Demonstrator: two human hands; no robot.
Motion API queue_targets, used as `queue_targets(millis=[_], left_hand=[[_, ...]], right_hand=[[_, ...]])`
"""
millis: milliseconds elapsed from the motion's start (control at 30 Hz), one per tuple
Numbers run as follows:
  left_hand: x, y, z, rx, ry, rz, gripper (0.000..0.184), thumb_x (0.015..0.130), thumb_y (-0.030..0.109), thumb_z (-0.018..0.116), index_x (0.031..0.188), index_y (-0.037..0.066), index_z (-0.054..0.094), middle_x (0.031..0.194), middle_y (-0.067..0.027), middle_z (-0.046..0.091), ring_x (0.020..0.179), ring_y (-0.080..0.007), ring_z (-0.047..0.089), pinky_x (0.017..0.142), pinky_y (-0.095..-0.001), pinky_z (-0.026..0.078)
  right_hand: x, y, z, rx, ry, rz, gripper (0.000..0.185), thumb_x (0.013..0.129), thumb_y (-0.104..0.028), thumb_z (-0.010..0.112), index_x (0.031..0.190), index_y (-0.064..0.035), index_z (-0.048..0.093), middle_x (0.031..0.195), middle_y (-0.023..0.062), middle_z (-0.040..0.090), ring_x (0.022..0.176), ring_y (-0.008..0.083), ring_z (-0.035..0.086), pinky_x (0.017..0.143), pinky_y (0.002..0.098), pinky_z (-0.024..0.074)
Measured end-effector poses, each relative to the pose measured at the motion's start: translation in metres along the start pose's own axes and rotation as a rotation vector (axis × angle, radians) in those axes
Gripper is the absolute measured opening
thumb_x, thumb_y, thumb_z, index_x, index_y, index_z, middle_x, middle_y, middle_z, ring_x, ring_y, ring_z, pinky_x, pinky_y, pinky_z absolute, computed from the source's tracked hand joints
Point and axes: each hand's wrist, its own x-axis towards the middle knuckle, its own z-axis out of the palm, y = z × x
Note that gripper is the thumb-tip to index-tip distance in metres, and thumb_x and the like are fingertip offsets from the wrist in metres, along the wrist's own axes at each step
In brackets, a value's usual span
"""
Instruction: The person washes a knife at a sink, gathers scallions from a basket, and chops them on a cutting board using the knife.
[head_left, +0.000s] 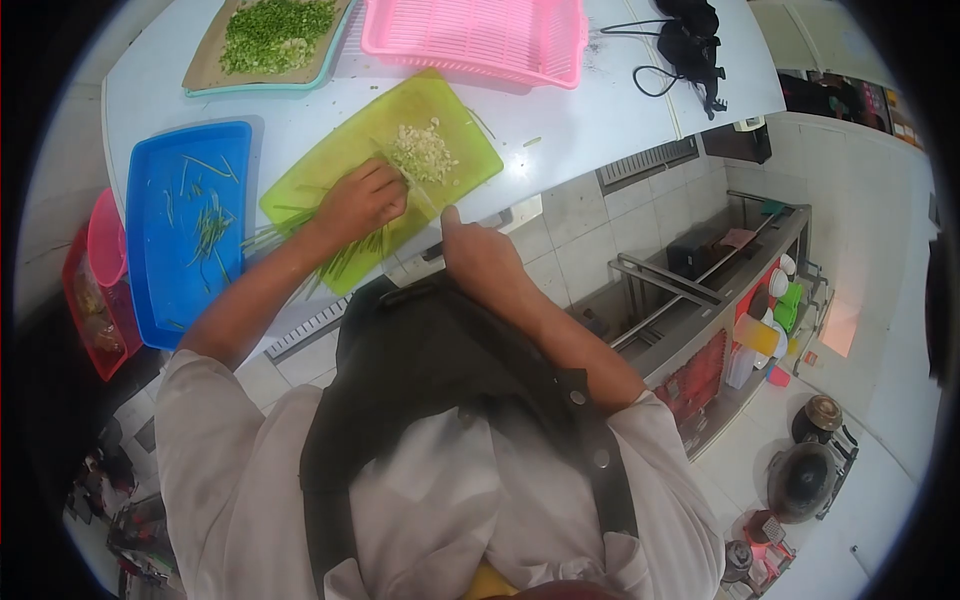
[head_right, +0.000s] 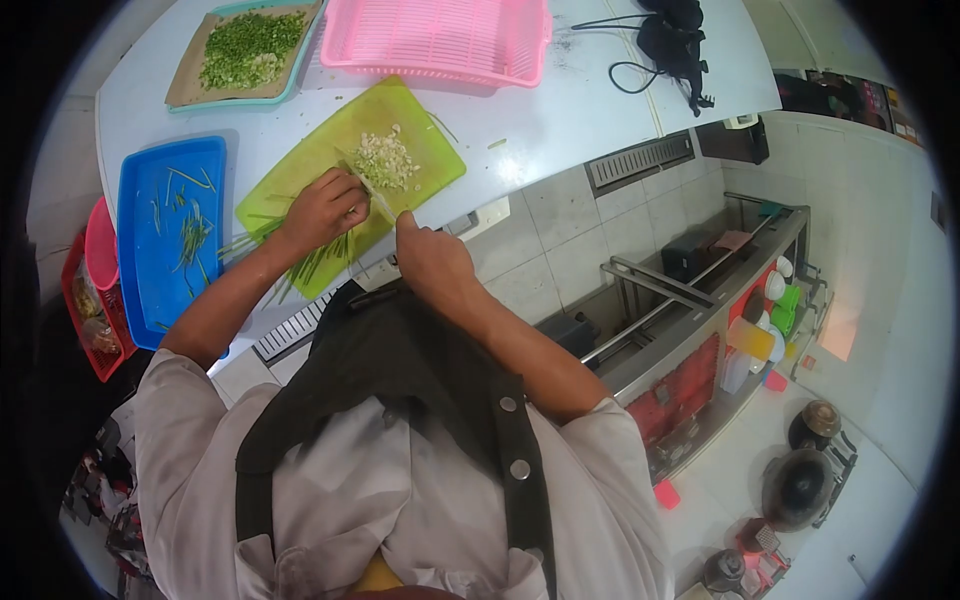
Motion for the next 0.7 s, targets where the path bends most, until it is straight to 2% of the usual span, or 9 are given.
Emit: queue_targets(millis=[167,400,500,600,700], left_hand=[[-0.004,-0.002,0.003,0.014,0.037,-0.005,0.017,0.071,0.001,0.075,0.084,0.004,0.065,0.092,-0.0083,0.063,0.085,-0.0264,0.063,0.074,-0.0361,0.054],[-0.006,-0.002,0.004,0.010,-0.005,-0.023,0.016,0.070,0.001,0.075,0.081,0.004,0.063,0.089,-0.0082,0.063,0.083,-0.0266,0.062,0.073,-0.0365,0.054],[-0.006,-0.004,0.003,0.020,0.012,-0.014,0.016,0.070,0.001,0.074,0.080,0.004,0.062,0.088,-0.0082,0.062,0.083,-0.0267,0.062,0.073,-0.0363,0.054],[-0.003,-0.001,0.002,0.018,0.031,-0.007,0.016,0.071,0.001,0.075,0.081,0.004,0.063,0.089,-0.0082,0.063,0.083,-0.0267,0.063,0.073,-0.0361,0.054],[-0.002,0.000,0.000,0.023,0.057,-0.003,0.016,0.072,0.001,0.075,0.083,0.004,0.064,0.090,-0.0083,0.063,0.084,-0.0267,0.063,0.074,-0.0362,0.054]], right_hand=[[0.030,0.018,0.043,0.025,0.050,-0.006,0.020,0.092,-0.010,0.049,0.109,0.0012,0.049,0.069,0.0180,0.068,0.063,0.0330,0.071,0.054,0.0450,0.0555],[0.009,0.001,-0.011,-0.012,0.046,-0.066,0.016,0.089,-0.007,0.053,0.103,0.0005,0.051,0.069,0.0187,0.068,0.063,0.0342,0.070,0.055,0.0444,0.0554],[-0.002,-0.001,-0.017,0.000,0.010,-0.027,0.016,0.088,-0.007,0.055,0.101,0.0005,0.051,0.068,0.0183,0.068,0.063,0.0334,0.070,0.053,0.0435,0.0552],[-0.003,-0.001,-0.006,0.029,-0.015,0.012,0.016,0.089,-0.007,0.053,0.102,0.0006,0.051,0.067,0.0174,0.068,0.062,0.0330,0.070,0.053,0.0427,0.0552],[0.013,0.005,0.027,0.029,0.056,-0.002,0.015,0.090,-0.008,0.051,0.103,0.0005,0.051,0.068,0.0173,0.068,0.062,0.0331,0.070,0.052,0.0433,0.0547]])
